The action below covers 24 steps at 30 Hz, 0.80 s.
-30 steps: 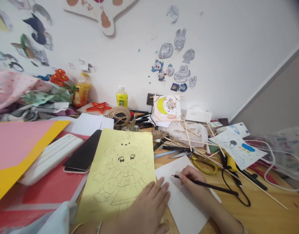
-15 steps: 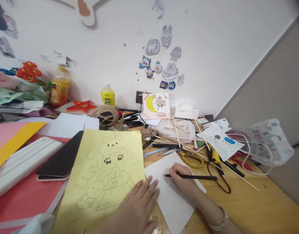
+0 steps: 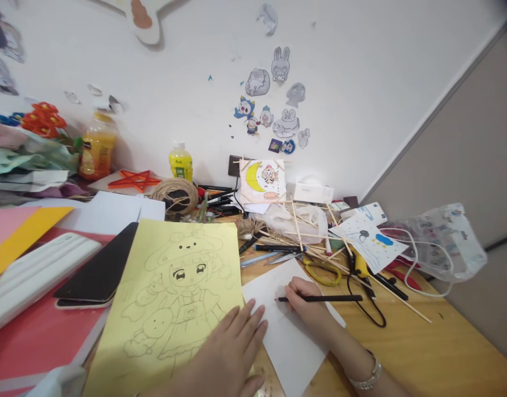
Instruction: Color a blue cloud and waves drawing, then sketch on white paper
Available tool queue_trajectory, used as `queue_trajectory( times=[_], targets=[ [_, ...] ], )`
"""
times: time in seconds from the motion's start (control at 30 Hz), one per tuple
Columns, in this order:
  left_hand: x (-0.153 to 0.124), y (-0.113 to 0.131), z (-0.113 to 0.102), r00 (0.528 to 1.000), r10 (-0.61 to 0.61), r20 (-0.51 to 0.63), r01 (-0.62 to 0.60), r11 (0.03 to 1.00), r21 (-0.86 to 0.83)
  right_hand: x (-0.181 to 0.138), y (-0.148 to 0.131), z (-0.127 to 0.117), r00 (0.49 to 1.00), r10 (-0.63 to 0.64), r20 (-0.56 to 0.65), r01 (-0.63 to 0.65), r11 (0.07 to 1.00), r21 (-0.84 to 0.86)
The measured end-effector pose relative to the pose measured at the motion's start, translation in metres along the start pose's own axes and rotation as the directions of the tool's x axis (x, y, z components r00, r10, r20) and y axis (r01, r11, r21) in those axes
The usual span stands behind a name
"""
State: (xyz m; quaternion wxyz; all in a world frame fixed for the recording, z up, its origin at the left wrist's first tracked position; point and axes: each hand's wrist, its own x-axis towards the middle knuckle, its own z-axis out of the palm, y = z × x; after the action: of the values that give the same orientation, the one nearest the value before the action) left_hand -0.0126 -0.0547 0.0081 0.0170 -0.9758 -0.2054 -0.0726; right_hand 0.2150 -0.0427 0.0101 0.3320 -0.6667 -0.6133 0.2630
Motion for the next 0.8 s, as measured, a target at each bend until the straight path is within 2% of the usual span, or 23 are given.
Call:
queue_trajectory(
  times=[0.37,0.8],
  targets=[
    [0.002,-0.002,-0.001,1.000,0.010,0.011,-0.010,1.000,0.000,-0.001,-0.002,-0.001,1.000,0.003,0.004,-0.003,1.000,0.007],
    [-0.002,-0.003,0.010,0.998,-0.006,-0.069,0.001,0.998,-0.065,-0.002,-0.001,0.000,1.000,0.003,0.003,-0.003,0.999,0.040]
  ],
)
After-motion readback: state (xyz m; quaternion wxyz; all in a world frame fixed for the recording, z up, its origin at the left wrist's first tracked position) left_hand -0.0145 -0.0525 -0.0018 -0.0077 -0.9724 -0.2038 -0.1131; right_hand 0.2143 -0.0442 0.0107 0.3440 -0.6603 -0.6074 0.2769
